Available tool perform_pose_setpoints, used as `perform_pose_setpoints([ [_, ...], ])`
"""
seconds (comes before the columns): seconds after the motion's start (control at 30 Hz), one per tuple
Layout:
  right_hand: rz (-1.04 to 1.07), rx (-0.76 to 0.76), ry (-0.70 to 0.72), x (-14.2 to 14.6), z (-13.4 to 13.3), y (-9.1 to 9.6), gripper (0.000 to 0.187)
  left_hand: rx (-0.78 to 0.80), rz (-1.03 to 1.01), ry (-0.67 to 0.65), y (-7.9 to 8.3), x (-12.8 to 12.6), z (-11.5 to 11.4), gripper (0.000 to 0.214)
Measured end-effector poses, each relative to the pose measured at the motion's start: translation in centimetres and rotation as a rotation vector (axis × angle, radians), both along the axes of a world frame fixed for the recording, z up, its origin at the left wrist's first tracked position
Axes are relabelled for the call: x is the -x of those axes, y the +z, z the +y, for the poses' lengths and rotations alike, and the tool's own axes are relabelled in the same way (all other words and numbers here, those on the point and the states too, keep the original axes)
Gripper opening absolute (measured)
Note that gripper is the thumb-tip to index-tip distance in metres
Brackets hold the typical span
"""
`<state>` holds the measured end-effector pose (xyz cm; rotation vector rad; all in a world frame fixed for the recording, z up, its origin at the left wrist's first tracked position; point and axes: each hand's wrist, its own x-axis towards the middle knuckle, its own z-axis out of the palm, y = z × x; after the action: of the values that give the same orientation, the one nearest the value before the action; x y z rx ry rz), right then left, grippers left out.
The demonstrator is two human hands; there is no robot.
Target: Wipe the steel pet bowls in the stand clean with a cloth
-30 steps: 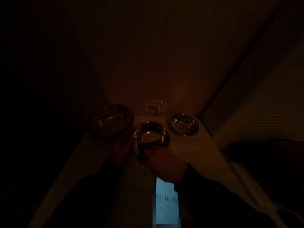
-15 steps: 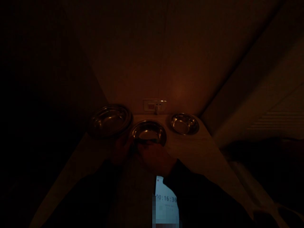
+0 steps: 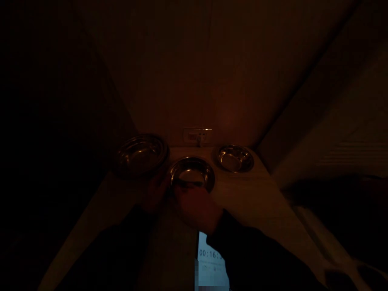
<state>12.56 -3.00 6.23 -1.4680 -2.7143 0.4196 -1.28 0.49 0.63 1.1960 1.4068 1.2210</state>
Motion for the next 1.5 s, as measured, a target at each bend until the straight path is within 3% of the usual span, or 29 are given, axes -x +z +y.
perform_pose_setpoints([
  [0.1,0.013,-0.008,0.004,0.2,-0.1,-0.4,0.042,-0.040,0.014,0.001,0.1,0.1,-0.1,0.037],
  [0.4,0.005,0.058,0.169,-3.5,-0.2,0.6,0.030,0.033,-0.053,0.017,0.2,0.4,0.1,0.038],
  [0.6,-0.036,-0.001,0.060,-1.1,0.2,0.3,0.033,-0.014,0.023,-0.077,0.1,-0.1,-0.3,0.038],
  [0.7,-0.021,-0.008,0.042,-0.2,0.3,0.2,0.034,-0.024,0.055,-0.038,0.3,-0.1,-0.3,0.038],
  [1.0,0.038,0.105,0.203,-3.4,0.0,1.0,0.031,-0.002,-0.055,0.043,-0.4,0.5,0.0,0.037],
  [1.33,-0.008,0.003,0.043,0.2,0.2,0.1,0.036,0.022,0.055,0.034,0.8,-0.1,-0.3,0.034],
  [1.5,0.017,0.056,0.144,-1.9,-0.1,0.6,0.030,-0.025,0.036,0.048,0.1,0.2,-0.3,0.034],
])
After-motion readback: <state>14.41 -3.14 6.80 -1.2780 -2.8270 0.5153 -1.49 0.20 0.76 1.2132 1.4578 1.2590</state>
